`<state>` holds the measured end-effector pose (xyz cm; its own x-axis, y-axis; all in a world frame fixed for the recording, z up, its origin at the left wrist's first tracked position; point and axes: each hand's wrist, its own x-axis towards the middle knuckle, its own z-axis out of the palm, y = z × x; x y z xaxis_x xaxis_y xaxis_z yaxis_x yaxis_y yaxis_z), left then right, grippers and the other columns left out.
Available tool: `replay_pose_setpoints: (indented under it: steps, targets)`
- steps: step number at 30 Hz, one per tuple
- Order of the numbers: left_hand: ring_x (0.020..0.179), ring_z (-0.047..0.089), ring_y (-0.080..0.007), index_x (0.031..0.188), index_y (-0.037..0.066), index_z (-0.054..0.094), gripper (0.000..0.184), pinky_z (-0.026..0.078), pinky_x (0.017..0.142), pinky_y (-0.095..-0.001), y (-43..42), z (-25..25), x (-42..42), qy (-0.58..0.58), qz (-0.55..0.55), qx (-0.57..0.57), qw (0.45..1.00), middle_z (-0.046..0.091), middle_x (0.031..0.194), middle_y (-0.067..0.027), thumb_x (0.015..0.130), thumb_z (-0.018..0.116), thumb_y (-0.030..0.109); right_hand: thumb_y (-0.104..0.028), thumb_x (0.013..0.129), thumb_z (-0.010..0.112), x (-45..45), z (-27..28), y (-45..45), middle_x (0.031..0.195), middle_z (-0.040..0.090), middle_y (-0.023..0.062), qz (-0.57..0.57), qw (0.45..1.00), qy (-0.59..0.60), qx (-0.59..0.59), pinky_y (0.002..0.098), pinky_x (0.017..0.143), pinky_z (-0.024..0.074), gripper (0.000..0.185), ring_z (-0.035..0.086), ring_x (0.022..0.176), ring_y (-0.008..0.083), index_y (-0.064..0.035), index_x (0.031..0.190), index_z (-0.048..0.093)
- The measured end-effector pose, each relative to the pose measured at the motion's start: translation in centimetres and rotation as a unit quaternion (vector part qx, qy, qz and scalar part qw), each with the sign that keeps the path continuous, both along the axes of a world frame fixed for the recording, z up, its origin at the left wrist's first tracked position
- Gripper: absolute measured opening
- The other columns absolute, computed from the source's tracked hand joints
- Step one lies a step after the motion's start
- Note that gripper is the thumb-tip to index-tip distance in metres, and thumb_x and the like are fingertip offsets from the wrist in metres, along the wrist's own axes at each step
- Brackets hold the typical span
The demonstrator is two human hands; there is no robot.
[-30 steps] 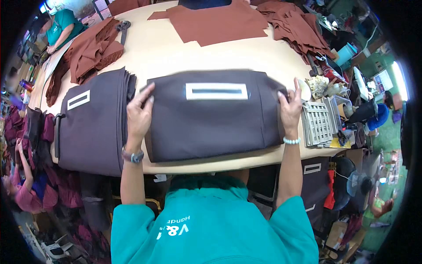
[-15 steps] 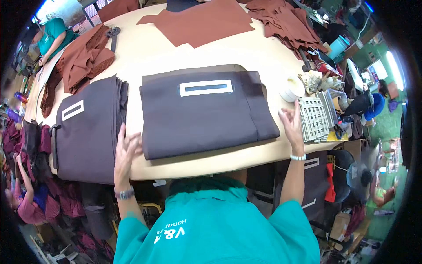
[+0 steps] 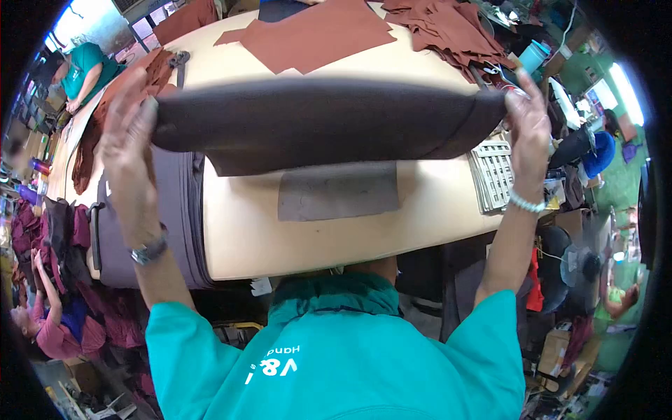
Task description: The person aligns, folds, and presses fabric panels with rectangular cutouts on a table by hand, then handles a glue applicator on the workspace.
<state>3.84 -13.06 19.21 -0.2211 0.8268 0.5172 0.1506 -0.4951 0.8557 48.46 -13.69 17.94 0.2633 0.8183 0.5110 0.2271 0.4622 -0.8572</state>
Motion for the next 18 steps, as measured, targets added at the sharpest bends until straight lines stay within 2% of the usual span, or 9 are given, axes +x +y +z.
replay_pose_setpoints:
  steps: [3,6,9,10,13,15,16,17,18]
  targets:
    - [0.105,0.055,-0.0133,0.121,0.001,0.053,0.037,0.042,0.091,-0.0247,2.9,4.1,-0.8,-0.071,-0.102,0.047,0.991,0.059,0.112,-0.012,0.085,0.058,0.006,-0.006,0.085,0.059,0.5,4.1,2.9,0.103,0.06,0.0125,0.069,0.996,0.054,0.031,0.0255,0.083,0.0469,0.055,0.058,0.092,0.0139,0.0046,0.132,0.033]
    - [0.101,0.056,-0.0131,0.123,0.0,0.051,0.039,0.044,0.089,-0.0235,6.4,4.6,-1.0,-0.004,-0.126,0.037,0.991,0.06,0.108,-0.0113,0.084,0.058,0.005,-0.009,0.082,0.063,1.2,4.4,7.1,0.108,0.058,0.0132,0.112,0.993,0.006,-0.029,0.0257,0.083,0.0461,0.06,0.057,0.096,0.0154,0.006,0.132,0.033]
    - [0.089,0.059,-0.0117,0.123,0.002,0.05,0.043,0.047,0.082,-0.024,12.5,1.2,-2.8,0.01,-0.168,-0.048,0.985,0.061,0.105,-0.0081,0.082,0.062,0.004,-0.013,0.076,0.069,2.5,1.1,12.7,0.11,0.057,0.0133,0.089,0.981,-0.027,-0.17,0.0276,0.08,0.045,0.062,0.057,0.094,0.0185,0.0073,0.127,0.039]
    - [0.085,0.06,-0.01,0.123,0.002,0.049,0.043,0.049,0.077,-0.0232,13.7,0.2,-2.2,-0.067,-0.176,-0.103,0.977,0.061,0.104,-0.0075,0.082,0.061,0.003,-0.013,0.074,0.07,2.2,-0.1,13.8,0.109,0.057,0.013,0.057,0.976,-0.036,-0.205,0.0291,0.079,0.0451,0.061,0.057,0.092,0.0187,0.0057,0.126,0.042]
    - [0.092,0.058,-0.0129,0.124,0.003,0.049,0.043,0.048,0.079,-0.0249,19.8,-2.6,-3.9,-0.049,-0.137,-0.253,0.957,0.059,0.11,-0.0077,0.082,0.054,-0.001,-0.009,0.073,0.069,0.1,-1.2,16.9,0.107,0.058,0.0122,-0.014,0.961,0.002,-0.274,0.0343,0.077,0.0461,0.058,0.057,0.092,0.0194,0.0003,0.125,0.046]
    - [0.089,0.059,-0.0134,0.123,0.003,0.051,0.042,0.048,0.078,-0.0242,21.8,-1.1,-3.4,-0.014,-0.127,-0.166,0.978,0.059,0.11,-0.0083,0.082,0.055,-0.001,-0.005,0.072,0.068,0.2,0.8,19.9,0.101,0.06,0.0086,0.035,0.973,0.01,-0.23,0.0339,0.078,0.0461,0.051,0.056,0.089,0.0185,-0.0002,0.119,0.051]
    - [0.089,0.059,-0.0138,0.122,0.004,0.051,0.041,0.049,0.079,-0.025,22.9,0.3,-3.8,-0.021,-0.151,-0.116,0.981,0.059,0.109,-0.0082,0.082,0.055,-0.001,-0.014,0.08,0.064,0.7,1.6,21.0,0.108,0.056,0.0065,0.027,0.992,-0.037,-0.115,0.0314,0.079,0.0417,0.05,0.051,0.095,0.0143,-0.0005,0.124,0.046]
    - [0.089,0.059,-0.0142,0.122,0.004,0.052,0.04,0.049,0.08,-0.0257,23.1,2.2,-4.2,-0.028,-0.175,-0.069,0.982,0.06,0.108,-0.0082,0.082,0.055,0.0,-0.016,0.079,0.065,0.3,4.0,20.7,0.105,0.058,0.0034,0.09,0.992,-0.007,-0.085,0.0301,0.078,0.0411,0.049,0.051,0.094,0.012,-0.0018,0.123,0.048]
    - [0.091,0.058,-0.0142,0.121,0.003,0.052,0.039,0.048,0.081,-0.0273,21.6,4.4,-3.3,-0.052,-0.177,-0.024,0.983,0.06,0.107,-0.0075,0.082,0.055,0.0,-0.017,0.081,0.065,-0.8,6.4,19.0,0.105,0.059,0.0007,0.051,0.997,-0.031,-0.052,0.0278,0.081,0.0391,0.047,0.052,0.094,0.0105,-0.0039,0.123,0.049]
